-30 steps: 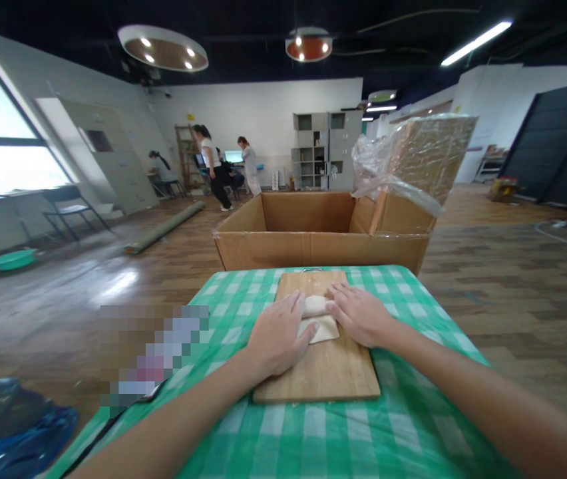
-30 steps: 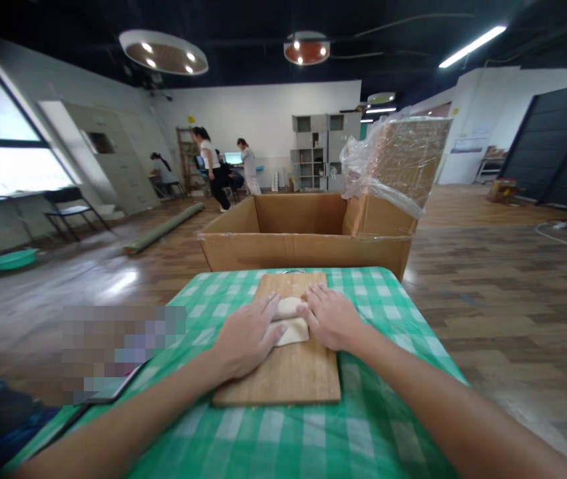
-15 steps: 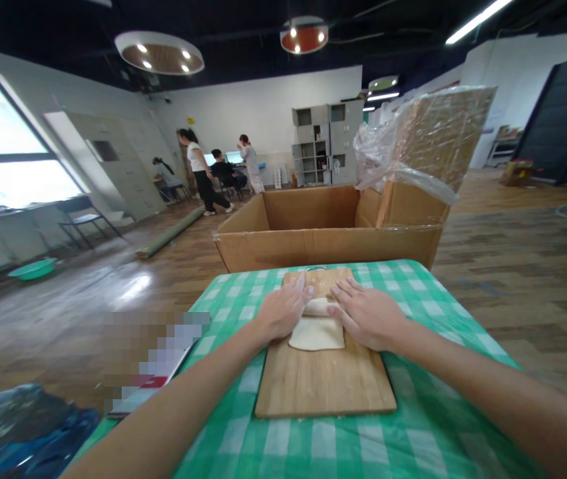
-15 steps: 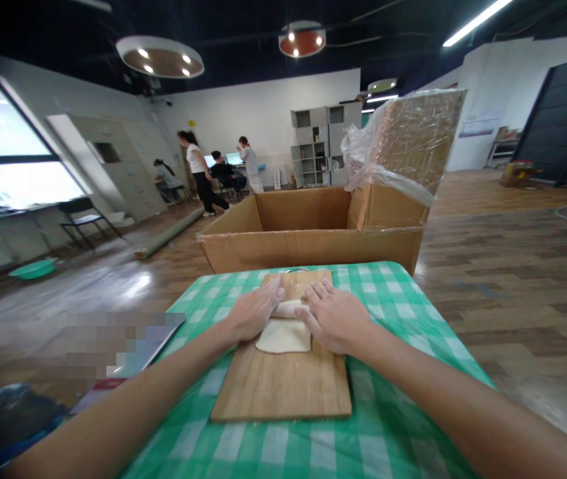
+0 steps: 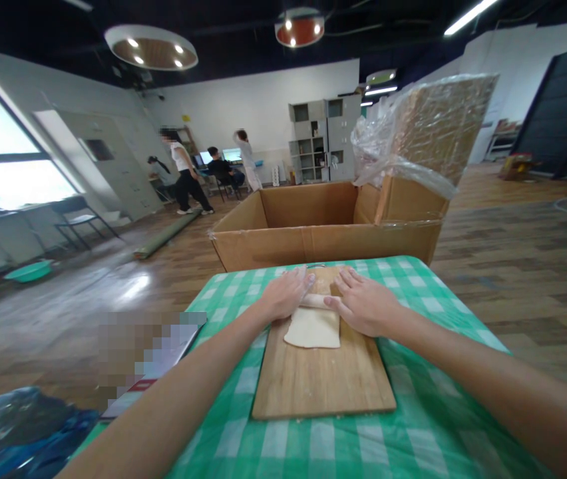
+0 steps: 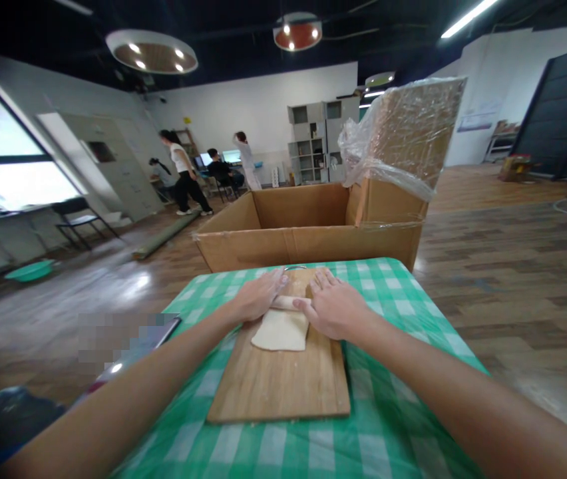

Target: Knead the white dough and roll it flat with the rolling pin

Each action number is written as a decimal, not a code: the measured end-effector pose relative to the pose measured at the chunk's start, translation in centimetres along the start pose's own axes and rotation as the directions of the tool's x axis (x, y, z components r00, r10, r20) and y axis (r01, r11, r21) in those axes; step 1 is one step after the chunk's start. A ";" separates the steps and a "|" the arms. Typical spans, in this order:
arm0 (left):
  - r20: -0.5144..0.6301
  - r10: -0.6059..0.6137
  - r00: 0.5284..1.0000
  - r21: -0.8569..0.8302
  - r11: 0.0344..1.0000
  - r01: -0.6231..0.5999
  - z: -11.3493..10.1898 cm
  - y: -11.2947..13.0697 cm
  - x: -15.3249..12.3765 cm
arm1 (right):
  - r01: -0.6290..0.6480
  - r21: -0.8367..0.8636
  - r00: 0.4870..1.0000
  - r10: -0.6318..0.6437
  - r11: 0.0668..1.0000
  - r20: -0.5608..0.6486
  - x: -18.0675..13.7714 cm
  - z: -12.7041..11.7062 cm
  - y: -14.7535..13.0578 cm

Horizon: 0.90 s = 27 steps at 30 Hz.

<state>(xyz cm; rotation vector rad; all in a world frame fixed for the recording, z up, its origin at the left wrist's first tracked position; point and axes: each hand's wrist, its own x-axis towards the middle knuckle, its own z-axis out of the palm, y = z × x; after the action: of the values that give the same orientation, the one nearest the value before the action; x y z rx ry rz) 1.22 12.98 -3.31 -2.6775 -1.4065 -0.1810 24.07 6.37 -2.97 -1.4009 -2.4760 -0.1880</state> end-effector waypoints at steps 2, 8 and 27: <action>-0.015 -0.004 1.000 0.015 1.000 0.004 -0.2 0.5 -1.4 | -0.004 0.005 1.000 0.004 1.000 0.001 -0.7 -0.5 -1.0; -0.042 0.001 0.999 0.032 0.999 0.001 -1.3 2.5 -7.1 | 0.057 0.073 0.998 -0.056 0.996 -0.020 -4.4 -1.6 -4.3; 0.003 -0.009 1.000 0.028 1.000 0.009 -1.1 1.3 -5.7 | 0.092 0.168 0.992 -0.106 0.981 0.073 -0.1 -0.8 -1.1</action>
<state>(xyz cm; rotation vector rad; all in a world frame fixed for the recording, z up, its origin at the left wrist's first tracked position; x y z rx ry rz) -1.02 7.44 -3.17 -2.6505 -1.4108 -0.1568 23.31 5.48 -2.26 -1.2427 -2.5634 0.0533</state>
